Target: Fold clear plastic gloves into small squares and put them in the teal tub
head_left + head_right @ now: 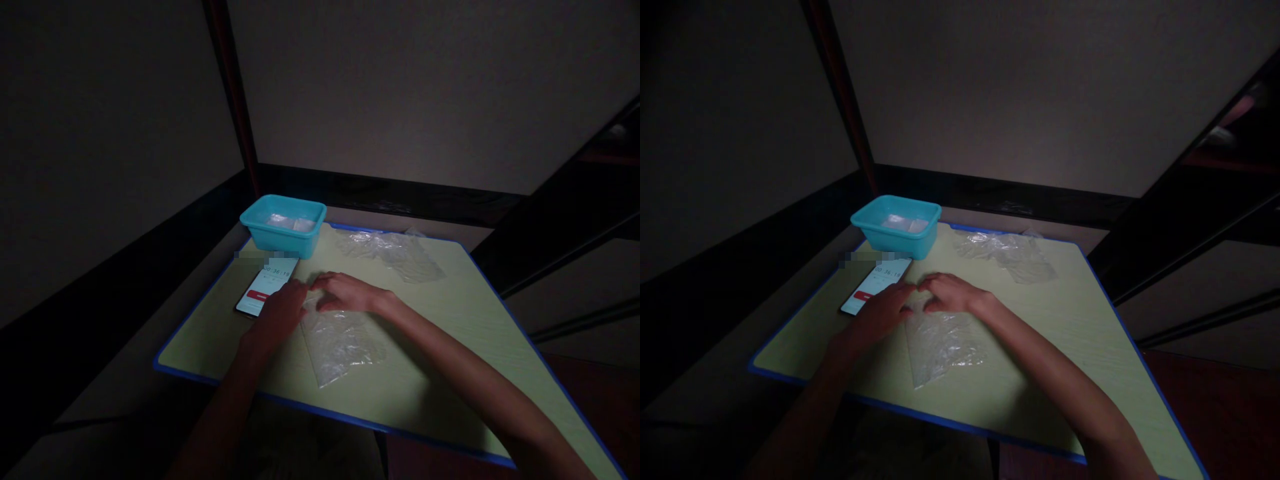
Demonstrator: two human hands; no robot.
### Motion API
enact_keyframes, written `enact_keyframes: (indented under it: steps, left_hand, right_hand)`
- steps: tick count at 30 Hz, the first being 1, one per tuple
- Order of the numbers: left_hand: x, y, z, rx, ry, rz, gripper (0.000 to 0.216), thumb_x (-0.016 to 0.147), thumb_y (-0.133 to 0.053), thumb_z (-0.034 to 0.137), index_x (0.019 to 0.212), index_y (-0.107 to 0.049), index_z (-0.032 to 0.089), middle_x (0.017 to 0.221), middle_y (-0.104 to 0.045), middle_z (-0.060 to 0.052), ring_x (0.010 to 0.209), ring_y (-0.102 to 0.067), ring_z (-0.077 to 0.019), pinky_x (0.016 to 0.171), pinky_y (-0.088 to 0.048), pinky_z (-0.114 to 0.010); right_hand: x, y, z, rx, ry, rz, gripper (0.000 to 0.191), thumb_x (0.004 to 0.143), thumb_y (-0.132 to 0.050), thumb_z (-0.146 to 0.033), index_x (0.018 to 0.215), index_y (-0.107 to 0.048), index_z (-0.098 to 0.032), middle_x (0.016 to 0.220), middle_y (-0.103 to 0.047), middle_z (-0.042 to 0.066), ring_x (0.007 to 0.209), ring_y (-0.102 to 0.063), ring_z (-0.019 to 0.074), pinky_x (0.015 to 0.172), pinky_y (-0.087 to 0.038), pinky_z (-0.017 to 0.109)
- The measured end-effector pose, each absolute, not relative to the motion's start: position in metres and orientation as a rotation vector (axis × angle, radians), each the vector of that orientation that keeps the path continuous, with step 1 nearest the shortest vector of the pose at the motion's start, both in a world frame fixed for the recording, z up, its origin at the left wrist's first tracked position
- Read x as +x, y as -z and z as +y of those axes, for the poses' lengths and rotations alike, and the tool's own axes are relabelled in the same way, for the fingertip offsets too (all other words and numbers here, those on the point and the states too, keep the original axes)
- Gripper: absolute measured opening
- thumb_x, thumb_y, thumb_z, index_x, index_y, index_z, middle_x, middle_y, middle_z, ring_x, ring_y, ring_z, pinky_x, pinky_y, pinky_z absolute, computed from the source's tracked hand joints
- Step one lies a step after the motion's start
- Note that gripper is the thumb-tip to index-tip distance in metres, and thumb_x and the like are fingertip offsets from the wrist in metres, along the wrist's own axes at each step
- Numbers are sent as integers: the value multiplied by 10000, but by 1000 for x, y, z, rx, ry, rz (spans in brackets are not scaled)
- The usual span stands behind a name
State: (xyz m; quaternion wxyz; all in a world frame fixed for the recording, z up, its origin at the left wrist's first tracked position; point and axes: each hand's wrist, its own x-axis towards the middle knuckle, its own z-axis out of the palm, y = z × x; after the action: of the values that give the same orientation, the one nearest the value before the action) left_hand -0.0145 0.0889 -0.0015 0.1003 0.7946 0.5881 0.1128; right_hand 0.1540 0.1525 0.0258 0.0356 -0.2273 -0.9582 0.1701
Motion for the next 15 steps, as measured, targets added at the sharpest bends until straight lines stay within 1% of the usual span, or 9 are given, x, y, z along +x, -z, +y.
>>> enact_keyframes:
  steps: [4, 7, 12, 15]
  left_hand:
    - [-13, -5, 91, 2311, -229, 1719, 332, 742, -522, 80, 1059, -533, 180, 1116, -595, -106, 1076, -546, -241, 893, -420, -353]
    - [-13, -9, 94, 2215, -182, 1734, 322, 751, -523, 76, 1059, -522, 170, 1109, -598, -94, 1044, -555, -213, 877, -411, -312]
    - [-13, -13, 99, 2124, -130, 1757, 260, 781, -514, 125, 1035, -544, 175, 994, -639, -70, 923, -595, -205, 767, -428, -277]
    - [-11, -14, 100, 2094, -104, 1770, 199, 777, -522, 132, 964, -581, 163, 930, -646, -71, 898, -597, -210, 740, -415, -269]
  right_hand:
    - [142, -19, 161, -652, -548, -2977, 431, 701, -725, -218, 1081, -595, -62, 1040, -608, 150, 988, -573, 248, 847, -443, 364]
    - [138, -15, 168, -646, -595, -2988, 419, 658, -759, -231, 1024, -613, -89, 998, -623, 116, 953, -575, 232, 827, -439, 344]
    - [134, -12, 177, -612, -714, -2980, 421, 606, -791, -193, 982, -628, -98, 998, -634, 105, 906, -579, 221, 764, -440, 314]
    - [134, -13, 179, -553, -791, -2960, 393, 603, -789, -166, 969, -652, -119, 965, -643, 84, 917, -565, 219, 780, -423, 311]
